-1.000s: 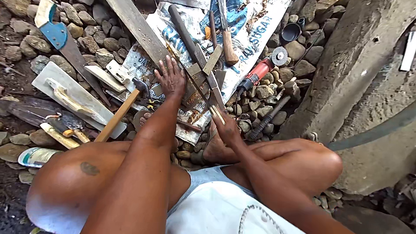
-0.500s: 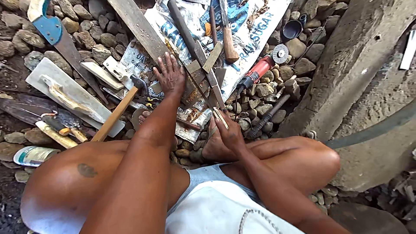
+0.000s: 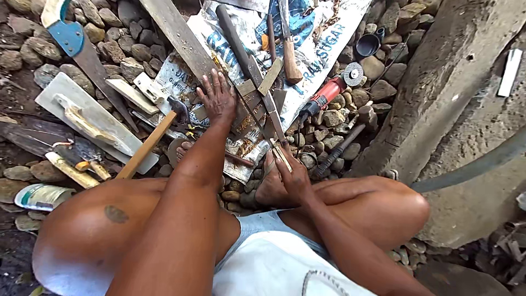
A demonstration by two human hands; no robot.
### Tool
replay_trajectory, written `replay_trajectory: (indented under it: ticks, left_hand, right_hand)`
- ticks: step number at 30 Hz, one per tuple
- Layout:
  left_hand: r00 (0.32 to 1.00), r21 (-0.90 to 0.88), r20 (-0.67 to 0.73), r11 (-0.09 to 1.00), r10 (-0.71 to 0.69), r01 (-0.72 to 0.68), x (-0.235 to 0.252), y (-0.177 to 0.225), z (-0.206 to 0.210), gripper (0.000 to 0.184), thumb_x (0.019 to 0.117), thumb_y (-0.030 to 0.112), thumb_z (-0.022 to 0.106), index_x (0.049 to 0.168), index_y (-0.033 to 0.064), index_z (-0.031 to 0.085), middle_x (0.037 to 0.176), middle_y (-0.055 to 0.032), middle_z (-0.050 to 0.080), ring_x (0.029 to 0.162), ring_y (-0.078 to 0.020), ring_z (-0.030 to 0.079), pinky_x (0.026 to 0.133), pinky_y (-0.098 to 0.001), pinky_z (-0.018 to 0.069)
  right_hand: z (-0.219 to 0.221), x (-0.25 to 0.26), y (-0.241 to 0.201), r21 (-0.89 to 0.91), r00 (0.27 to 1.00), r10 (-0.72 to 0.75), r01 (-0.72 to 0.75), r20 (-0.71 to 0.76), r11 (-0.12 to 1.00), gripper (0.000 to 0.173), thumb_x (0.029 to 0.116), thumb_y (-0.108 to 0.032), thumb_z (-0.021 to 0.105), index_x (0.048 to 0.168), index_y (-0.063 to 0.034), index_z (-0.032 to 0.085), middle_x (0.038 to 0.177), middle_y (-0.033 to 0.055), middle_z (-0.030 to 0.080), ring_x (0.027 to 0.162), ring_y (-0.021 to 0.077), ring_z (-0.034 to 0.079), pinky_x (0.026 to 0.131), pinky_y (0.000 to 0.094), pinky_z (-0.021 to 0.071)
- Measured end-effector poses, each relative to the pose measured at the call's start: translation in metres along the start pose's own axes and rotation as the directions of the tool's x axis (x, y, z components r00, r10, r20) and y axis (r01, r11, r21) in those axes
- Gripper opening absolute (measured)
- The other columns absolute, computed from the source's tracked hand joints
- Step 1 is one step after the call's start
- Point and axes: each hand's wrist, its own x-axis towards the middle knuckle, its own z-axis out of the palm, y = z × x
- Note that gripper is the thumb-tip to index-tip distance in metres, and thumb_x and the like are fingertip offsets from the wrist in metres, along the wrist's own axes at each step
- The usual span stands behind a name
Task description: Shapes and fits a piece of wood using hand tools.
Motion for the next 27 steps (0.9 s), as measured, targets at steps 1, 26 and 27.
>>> replay_trajectory:
  ticks: [1, 26, 27]
  left_hand:
    - [1.0, 0.006, 0.003, 1.0, 0.003, -0.003, 0.0, -0.001, -0.002, 0.064, 0.1109, 0.041, 0.018, 0.166, 0.0082, 0.014, 0.174, -0.01, 0.008, 0.159, -0.0399, 0.004, 0.12, -0.0706, 0.008]
    - [0.999, 0.006, 0.044, 1.0, -0.002, 0.002, -0.003, 0.002, -0.003, 0.062, 0.1115, 0.039, 0.021, 0.166, 0.0101, 0.014, 0.174, -0.0078, 0.006, 0.159, -0.0397, 0.003, 0.117, -0.0755, 0.0091]
    - [0.999, 0.008, 0.044, 1.0, -0.007, 0.007, -0.002, 0.002, -0.004, 0.063, 0.1116, 0.04, 0.02, 0.166, 0.01, 0.014, 0.174, -0.0076, 0.006, 0.159, -0.0401, 0.003, 0.117, -0.0758, 0.0099]
  right_hand:
    - [0.004, 0.016, -0.01, 0.006, 1.0, 0.0, 0.0, 0.008, 1.0, 0.054, 0.108, -0.047, 0.043, 0.154, -0.0181, 0.052, 0.128, 0.0103, 0.072, 0.118, 0.0226, 0.069, 0.102, 0.0495, 0.0536]
    - [0.026, 0.076, -0.042, 0.051, 0.998, -0.039, 0.041, -0.044, 0.998, 0.056, 0.1083, -0.055, 0.039, 0.157, -0.0271, 0.048, 0.121, 0.0161, 0.072, 0.105, 0.0346, 0.071, 0.087, 0.063, 0.0549]
    - [0.023, 0.056, -0.027, 0.049, 0.999, -0.03, 0.031, -0.037, 0.998, 0.057, 0.1075, -0.057, 0.039, 0.157, -0.0301, 0.047, 0.122, 0.0132, 0.072, 0.106, 0.0308, 0.071, 0.088, 0.0613, 0.0555]
